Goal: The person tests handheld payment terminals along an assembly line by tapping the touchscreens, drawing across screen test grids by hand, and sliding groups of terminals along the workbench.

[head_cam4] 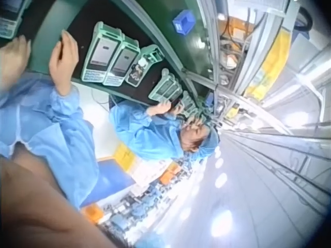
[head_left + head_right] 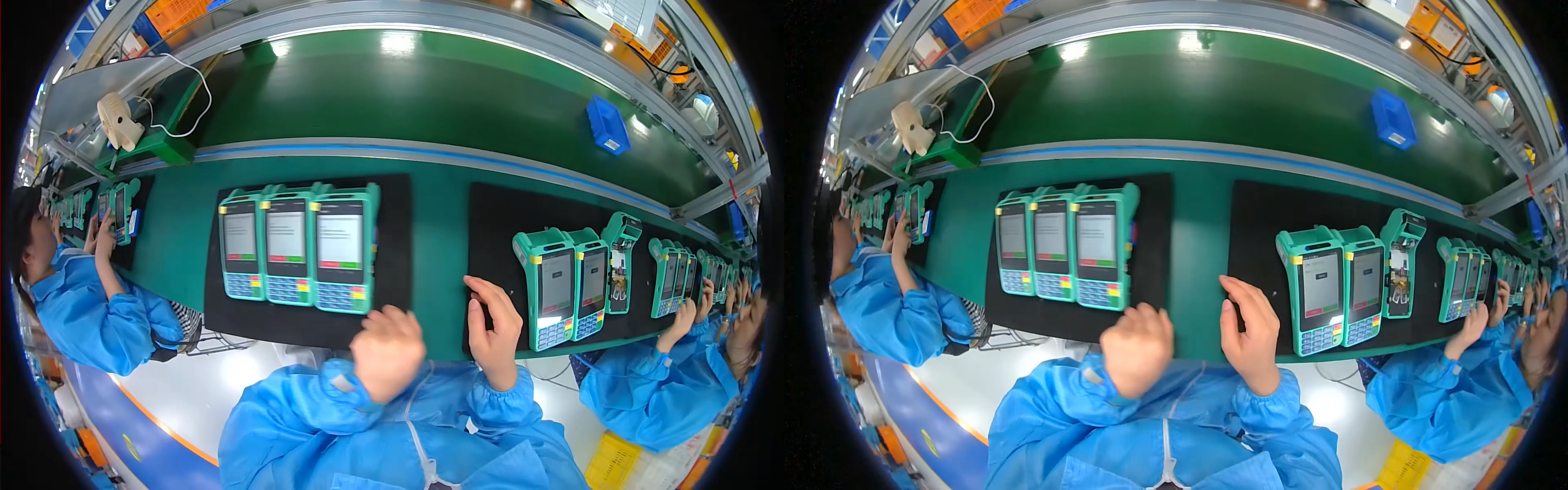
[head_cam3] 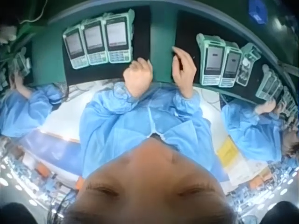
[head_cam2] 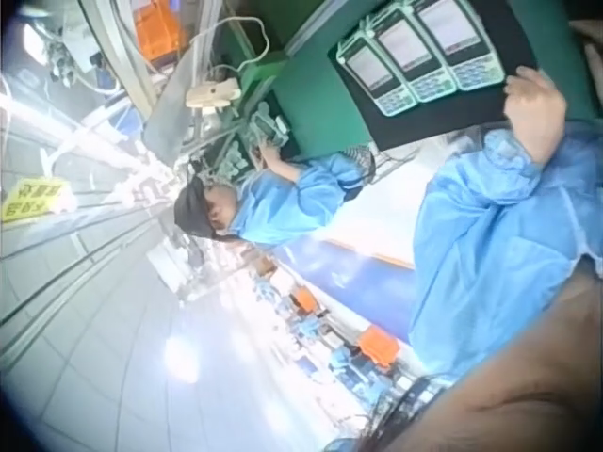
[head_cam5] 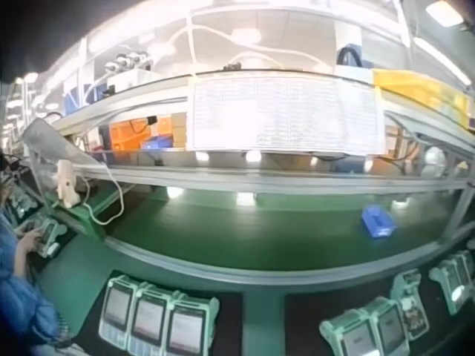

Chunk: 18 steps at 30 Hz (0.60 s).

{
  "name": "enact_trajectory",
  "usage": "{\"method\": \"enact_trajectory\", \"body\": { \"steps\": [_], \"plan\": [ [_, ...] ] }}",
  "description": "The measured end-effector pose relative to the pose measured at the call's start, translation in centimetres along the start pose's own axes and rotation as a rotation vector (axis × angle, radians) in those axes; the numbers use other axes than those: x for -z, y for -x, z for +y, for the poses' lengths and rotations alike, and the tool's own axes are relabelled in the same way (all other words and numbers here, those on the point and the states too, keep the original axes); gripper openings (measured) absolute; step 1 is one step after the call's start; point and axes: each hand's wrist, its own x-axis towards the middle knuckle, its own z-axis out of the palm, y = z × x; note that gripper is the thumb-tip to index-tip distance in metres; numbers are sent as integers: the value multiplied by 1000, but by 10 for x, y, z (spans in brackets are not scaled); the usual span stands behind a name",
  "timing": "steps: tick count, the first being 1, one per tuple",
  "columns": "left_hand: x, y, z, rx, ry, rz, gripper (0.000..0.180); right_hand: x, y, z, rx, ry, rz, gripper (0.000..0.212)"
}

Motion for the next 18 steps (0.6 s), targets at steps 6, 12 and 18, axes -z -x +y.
{"method": "enact_trajectory", "body": {
  "steps": [6,12,18],
  "plan": [
    [5,-9,63,-181,-144,-46,21,0,1,0,-26,-44,24,24],
    [10,0,65,-250,-213,-165,29,3,1,-5,-115,-33,-6,21],
    [24,14,-16,-315,807,56,26,-2,2,-27,-54,-61,-110,22]
  ]
}}
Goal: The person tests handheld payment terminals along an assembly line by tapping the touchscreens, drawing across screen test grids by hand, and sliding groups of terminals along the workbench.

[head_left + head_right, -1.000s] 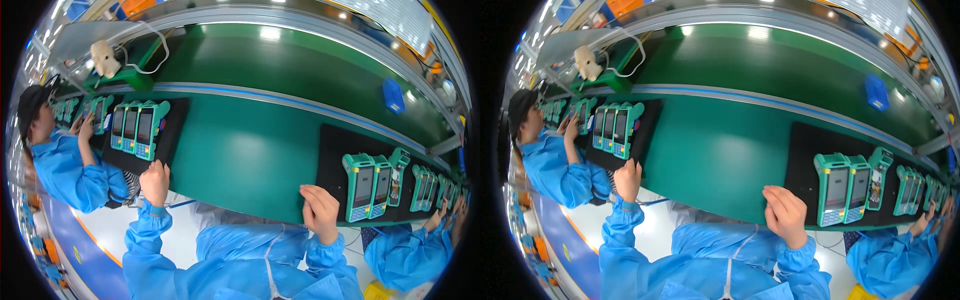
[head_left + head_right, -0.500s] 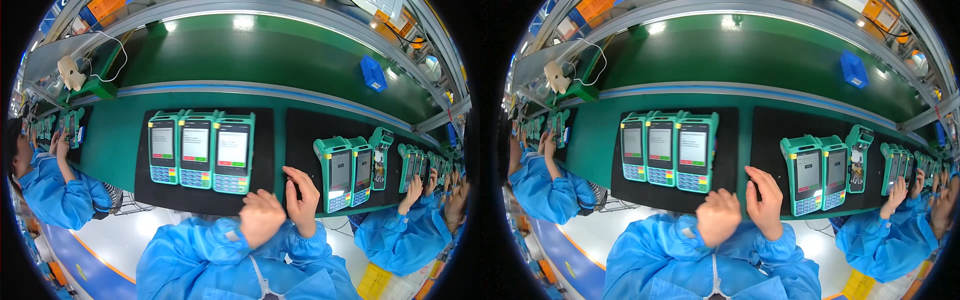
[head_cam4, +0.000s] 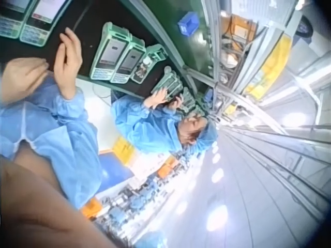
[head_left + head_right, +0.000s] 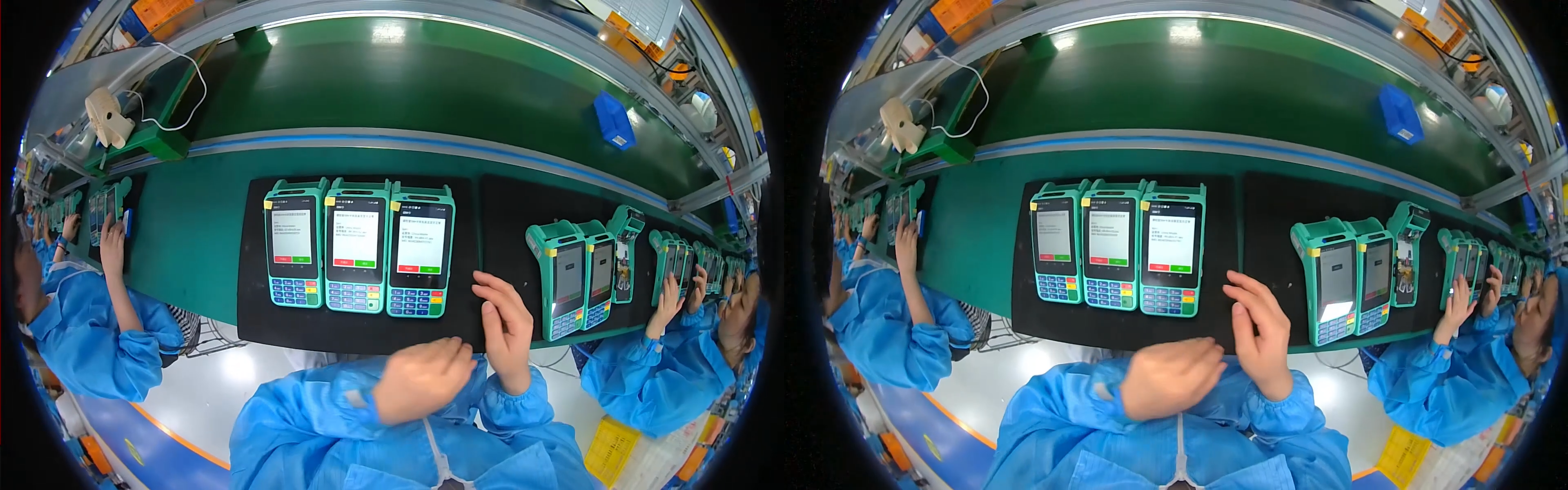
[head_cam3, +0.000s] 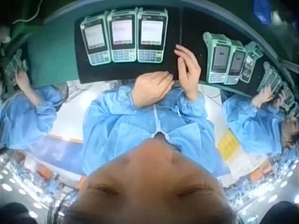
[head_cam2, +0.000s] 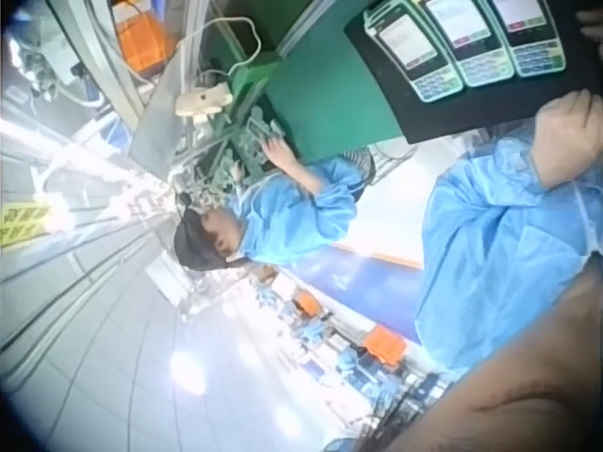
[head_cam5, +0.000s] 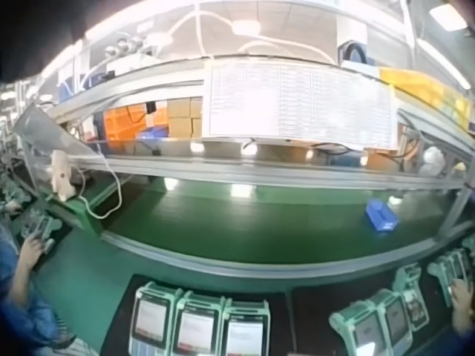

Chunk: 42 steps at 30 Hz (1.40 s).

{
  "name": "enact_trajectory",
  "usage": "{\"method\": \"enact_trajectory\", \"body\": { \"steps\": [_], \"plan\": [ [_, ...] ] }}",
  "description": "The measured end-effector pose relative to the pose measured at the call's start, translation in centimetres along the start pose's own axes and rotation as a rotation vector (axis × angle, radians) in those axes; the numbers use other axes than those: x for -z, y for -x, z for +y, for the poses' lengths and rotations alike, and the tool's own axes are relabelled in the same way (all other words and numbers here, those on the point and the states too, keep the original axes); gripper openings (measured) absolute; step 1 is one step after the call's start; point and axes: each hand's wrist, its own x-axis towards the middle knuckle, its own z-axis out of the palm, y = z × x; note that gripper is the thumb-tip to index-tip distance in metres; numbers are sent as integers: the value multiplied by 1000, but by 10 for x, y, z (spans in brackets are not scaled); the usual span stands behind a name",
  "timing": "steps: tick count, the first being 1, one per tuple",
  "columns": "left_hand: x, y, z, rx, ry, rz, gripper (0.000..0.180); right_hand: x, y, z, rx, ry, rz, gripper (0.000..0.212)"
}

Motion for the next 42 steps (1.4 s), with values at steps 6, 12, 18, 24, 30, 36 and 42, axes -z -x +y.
{"method": "enact_trajectory", "body": {
  "steps": [6,12,18,24,30,36,42],
  "plan": [
    [39,7,-32,380,-402,190,33,-30,-4,-23,141,369,-42,34],
    [36,11,-42,473,-461,224,30,-41,-7,-21,129,503,12,33],
    [33,9,-56,501,-461,197,32,-47,-7,-20,81,476,0,29],
    [39,16,-58,509,-473,216,31,-47,-4,-22,87,437,-7,34],
    [54,29,-72,650,-599,336,27,-42,-1,-18,75,444,-3,32],
    [68,36,-86,620,-563,256,31,-45,-3,-14,102,342,0,36],
    [88,37,-123,756,597,496,50,-60,-16,-7,-224,-607,-44,60]
  ]
}}
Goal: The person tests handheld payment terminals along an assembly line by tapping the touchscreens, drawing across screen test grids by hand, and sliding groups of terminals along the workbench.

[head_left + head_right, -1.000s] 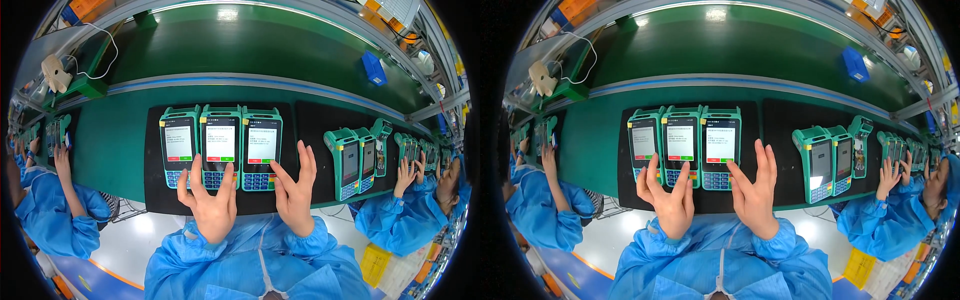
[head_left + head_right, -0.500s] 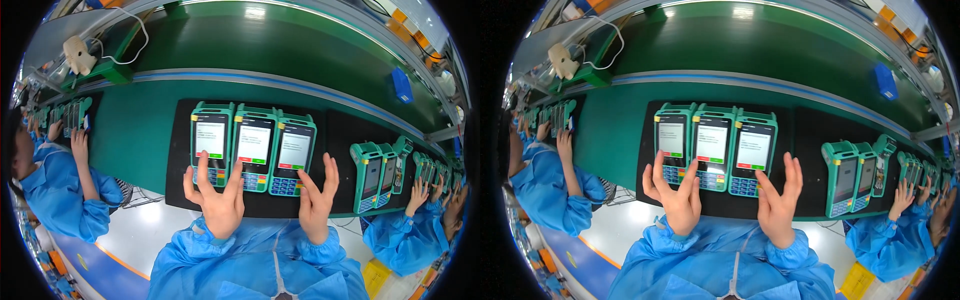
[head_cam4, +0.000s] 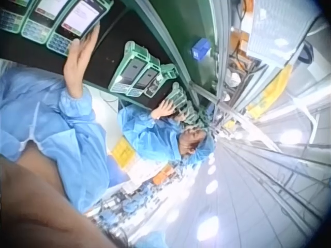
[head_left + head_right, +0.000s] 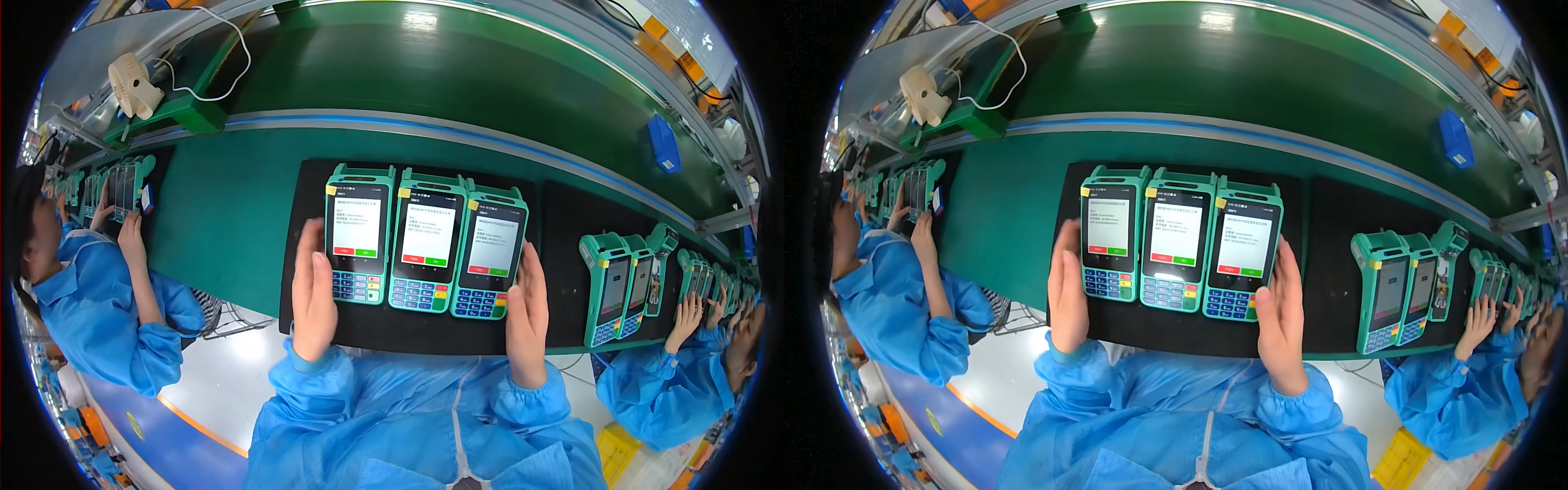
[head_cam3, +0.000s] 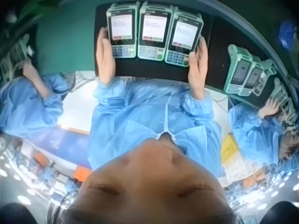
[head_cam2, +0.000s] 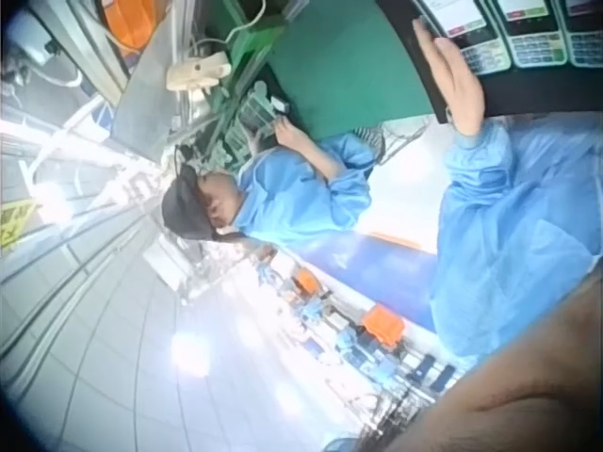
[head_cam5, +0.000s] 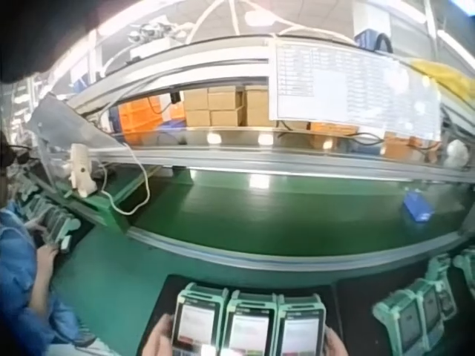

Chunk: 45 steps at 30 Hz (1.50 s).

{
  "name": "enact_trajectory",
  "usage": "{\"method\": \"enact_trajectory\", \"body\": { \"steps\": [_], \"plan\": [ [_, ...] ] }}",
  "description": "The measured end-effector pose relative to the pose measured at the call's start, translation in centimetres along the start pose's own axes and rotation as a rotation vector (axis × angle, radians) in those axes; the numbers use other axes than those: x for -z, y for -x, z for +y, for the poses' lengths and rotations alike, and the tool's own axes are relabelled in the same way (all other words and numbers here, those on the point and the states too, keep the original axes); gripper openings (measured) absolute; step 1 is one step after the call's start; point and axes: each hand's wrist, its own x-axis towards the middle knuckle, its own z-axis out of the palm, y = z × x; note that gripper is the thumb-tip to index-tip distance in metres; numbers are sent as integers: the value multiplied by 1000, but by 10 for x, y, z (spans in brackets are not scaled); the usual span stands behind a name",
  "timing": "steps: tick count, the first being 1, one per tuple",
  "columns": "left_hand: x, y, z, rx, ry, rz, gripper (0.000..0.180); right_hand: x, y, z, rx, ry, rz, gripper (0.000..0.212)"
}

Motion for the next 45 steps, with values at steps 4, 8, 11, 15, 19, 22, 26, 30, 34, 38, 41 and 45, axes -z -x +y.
{"method": "enact_trajectory", "body": {
  "steps": [4,8,11,15,19,22,26,30,34,38,41,45],
  "plan": [
    [-1,-3,-1,97,140,-63,54,-9,-8,-12,-108,-45,81,57],
    [-7,5,0,101,115,-41,59,-3,-6,-7,-108,-142,85,53],
    [-8,17,-1,106,178,-49,58,2,3,-7,-84,-117,63,55],
    [-4,31,-1,86,203,-46,58,3,18,-7,-85,-80,51,57],
    [-13,33,0,-63,-103,31,52,5,19,-5,-2,35,21,61],
    [-27,41,15,-302,-606,156,44,15,23,-12,262,635,55,50],
    [-47,64,25,-445,-943,37,23,25,31,-14,337,911,71,24],
    [-59,73,18,-493,-927,18,22,28,35,-15,345,972,53,25],
    [-58,75,19,-494,-970,-14,24,24,35,-14,340,990,71,24],
    [-55,75,21,-484,-955,26,23,21,32,-13,295,1032,78,24],
    [-48,74,21,-475,-992,59,24,17,33,-15,346,976,77,25],
    [-39,70,20,-454,-1088,128,21,-4,28,-19,354,1024,-32,28]
  ]
}}
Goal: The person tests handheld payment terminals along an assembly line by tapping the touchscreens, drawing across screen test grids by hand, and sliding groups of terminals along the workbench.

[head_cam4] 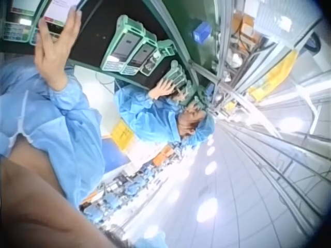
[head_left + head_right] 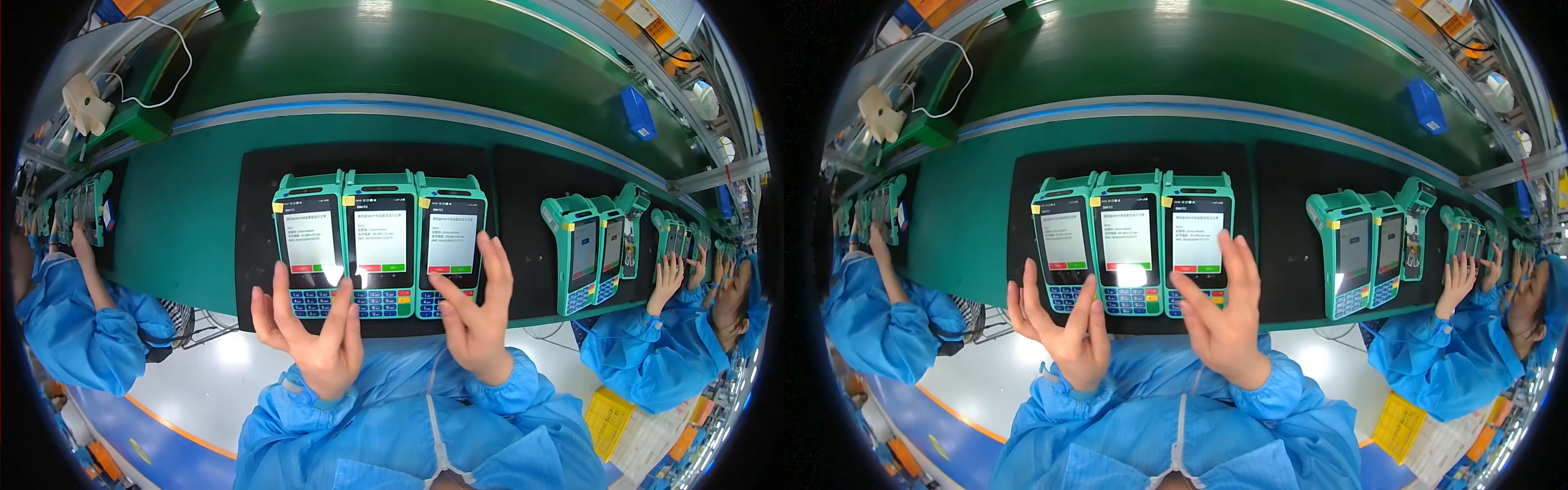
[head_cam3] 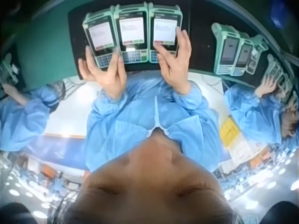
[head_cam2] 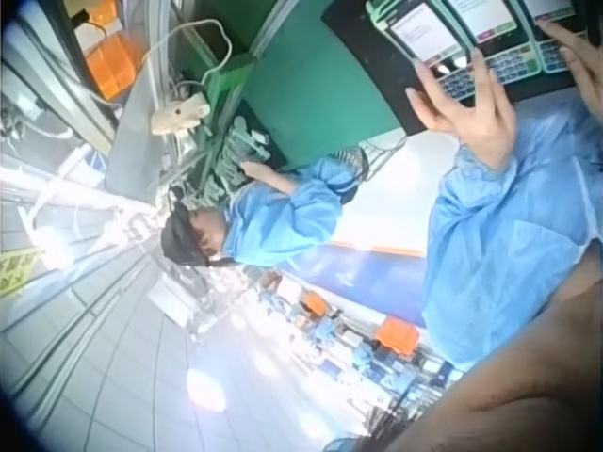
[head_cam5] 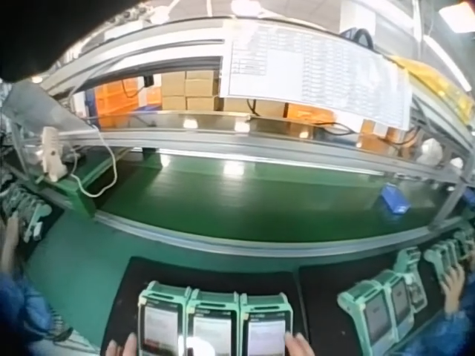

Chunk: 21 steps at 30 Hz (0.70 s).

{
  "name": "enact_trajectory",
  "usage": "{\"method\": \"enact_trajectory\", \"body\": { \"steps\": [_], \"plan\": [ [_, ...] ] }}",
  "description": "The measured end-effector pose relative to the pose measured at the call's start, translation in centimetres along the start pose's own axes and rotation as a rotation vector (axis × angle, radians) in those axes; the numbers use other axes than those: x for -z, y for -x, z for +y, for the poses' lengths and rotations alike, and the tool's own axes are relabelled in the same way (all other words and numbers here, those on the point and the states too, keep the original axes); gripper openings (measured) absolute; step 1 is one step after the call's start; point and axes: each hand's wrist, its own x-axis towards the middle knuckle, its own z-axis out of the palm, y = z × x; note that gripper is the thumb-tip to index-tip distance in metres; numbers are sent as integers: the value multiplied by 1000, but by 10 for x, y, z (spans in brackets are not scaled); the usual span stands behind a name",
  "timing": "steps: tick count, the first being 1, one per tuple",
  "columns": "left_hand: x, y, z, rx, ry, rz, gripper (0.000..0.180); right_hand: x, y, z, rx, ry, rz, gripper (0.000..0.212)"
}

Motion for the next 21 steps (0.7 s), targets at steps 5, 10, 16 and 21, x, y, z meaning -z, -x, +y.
{"method": "enact_trajectory", "body": {
  "steps": [5,10,16,21],
  "plan": [
    [0,-3,-11,46,-50,39,22,-17,-9,-20,58,165,-47,29],
    [-13,-3,-13,75,19,82,21,-18,-6,-19,11,153,-38,32],
    [-5,-10,-8,60,-21,65,22,-2,-13,-10,-2,169,16,28],
    [-7,-39,16,13,65,53,26,7,-39,0,-64,207,61,28]
  ]
}}
